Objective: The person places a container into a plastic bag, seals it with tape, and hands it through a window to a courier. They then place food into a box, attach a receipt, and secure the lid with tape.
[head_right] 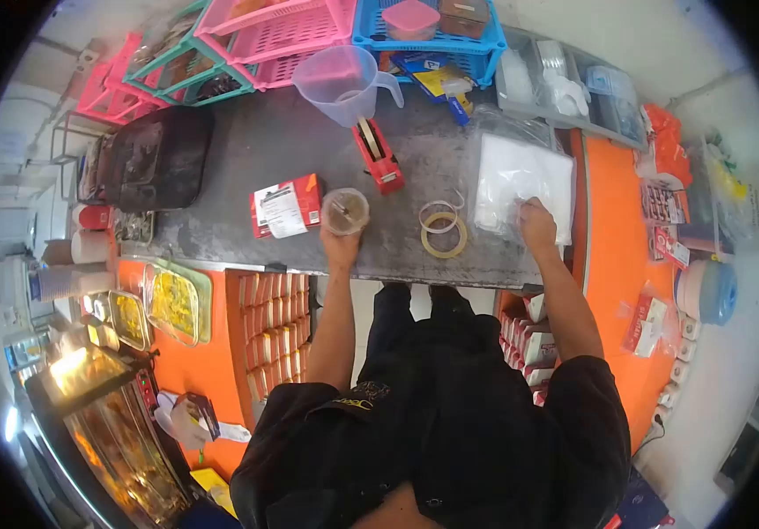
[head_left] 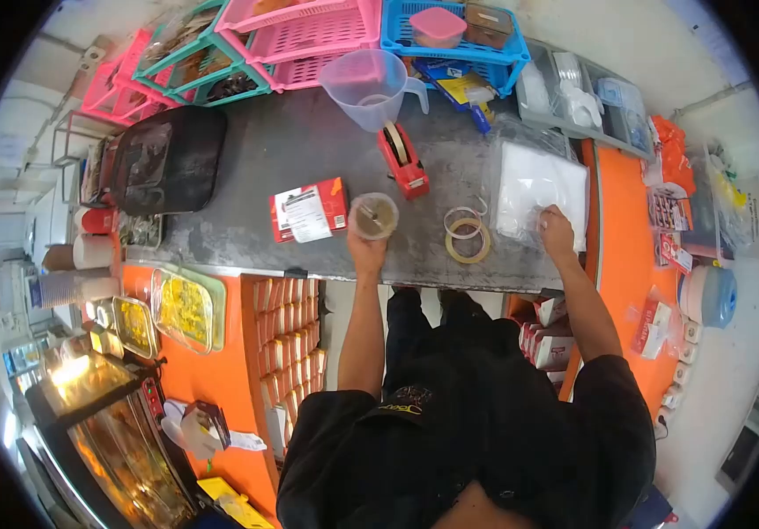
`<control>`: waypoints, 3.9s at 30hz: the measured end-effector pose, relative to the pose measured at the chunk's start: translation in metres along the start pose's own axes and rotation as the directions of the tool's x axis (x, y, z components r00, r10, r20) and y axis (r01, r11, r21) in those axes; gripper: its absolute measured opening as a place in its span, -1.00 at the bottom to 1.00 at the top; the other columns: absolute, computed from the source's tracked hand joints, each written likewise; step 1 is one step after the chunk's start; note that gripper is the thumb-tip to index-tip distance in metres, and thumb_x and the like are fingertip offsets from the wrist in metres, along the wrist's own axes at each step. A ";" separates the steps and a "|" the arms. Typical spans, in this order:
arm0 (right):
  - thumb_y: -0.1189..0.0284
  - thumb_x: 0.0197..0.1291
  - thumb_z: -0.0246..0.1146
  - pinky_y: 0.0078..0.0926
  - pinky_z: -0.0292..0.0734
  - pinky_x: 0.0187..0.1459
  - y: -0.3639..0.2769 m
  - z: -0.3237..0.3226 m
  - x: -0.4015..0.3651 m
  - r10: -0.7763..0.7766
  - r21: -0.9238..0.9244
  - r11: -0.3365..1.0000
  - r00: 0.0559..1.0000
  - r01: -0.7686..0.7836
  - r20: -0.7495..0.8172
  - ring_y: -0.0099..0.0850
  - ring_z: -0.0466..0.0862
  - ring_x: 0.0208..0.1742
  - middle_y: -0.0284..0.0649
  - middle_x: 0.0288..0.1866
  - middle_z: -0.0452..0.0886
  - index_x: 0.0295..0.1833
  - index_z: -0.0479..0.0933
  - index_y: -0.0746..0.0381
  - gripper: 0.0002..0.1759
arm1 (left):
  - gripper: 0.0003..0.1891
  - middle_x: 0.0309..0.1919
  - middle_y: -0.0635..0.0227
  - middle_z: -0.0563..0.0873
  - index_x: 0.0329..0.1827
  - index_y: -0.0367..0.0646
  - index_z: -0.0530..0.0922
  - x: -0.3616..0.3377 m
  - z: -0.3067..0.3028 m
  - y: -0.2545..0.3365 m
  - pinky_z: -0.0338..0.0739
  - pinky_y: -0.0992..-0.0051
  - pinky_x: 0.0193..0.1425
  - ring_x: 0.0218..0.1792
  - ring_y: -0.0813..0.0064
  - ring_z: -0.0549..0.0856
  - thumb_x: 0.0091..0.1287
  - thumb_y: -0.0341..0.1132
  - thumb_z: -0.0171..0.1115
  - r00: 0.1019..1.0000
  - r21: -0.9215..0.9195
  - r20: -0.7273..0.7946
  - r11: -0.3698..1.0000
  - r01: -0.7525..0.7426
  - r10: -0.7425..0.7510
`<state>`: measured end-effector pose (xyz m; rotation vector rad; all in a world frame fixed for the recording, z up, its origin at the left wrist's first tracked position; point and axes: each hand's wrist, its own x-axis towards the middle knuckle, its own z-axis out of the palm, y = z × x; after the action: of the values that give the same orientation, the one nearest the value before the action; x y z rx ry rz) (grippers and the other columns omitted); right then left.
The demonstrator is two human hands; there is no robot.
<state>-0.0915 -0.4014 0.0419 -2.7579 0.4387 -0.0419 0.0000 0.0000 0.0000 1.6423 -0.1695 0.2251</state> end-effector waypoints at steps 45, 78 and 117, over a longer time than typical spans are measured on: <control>0.23 0.45 0.01 -0.55 0.39 -0.48 0.069 -0.111 -0.062 0.145 0.897 -0.116 0.886 -0.428 0.441 -0.55 0.43 -0.52 -0.42 -0.48 0.43 -0.29 0.44 0.10 -0.75 | -0.13 0.30 0.23 0.43 0.30 -0.18 0.35 -0.071 0.261 0.167 0.23 0.25 0.44 0.35 0.36 0.40 -0.06 -0.09 0.63 0.379 -0.438 0.871 -0.147 0.887 -0.313; 0.35 0.22 0.29 -0.23 0.38 0.21 -0.139 0.061 0.027 -0.599 0.484 0.658 0.790 0.577 -0.129 -0.05 0.49 0.19 -0.02 0.18 0.46 0.17 0.49 0.27 -0.57 | -0.60 -0.39 0.39 0.68 -0.08 -0.26 0.52 -0.147 -0.039 0.174 0.53 0.59 -0.31 -0.37 0.65 0.62 0.05 -0.48 0.53 0.752 -0.203 -0.272 0.800 0.565 -0.601; 0.20 0.21 0.29 -0.07 0.60 0.06 -0.078 0.018 -0.333 -0.003 0.708 -0.697 0.988 -0.113 0.154 -0.23 0.64 -0.11 -0.17 -0.13 0.56 0.33 0.28 0.16 -0.37 | -0.56 -0.14 -0.04 0.71 0.16 -0.10 0.45 -0.044 0.094 0.039 0.56 0.03 0.00 -0.05 -0.06 0.68 0.30 -0.08 0.19 0.630 0.748 0.654 0.479 -0.459 -0.418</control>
<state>-0.3840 -0.2240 0.0599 -0.4191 0.2220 -0.2121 -0.0480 -0.0975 0.0199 2.7517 -0.9012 -0.5671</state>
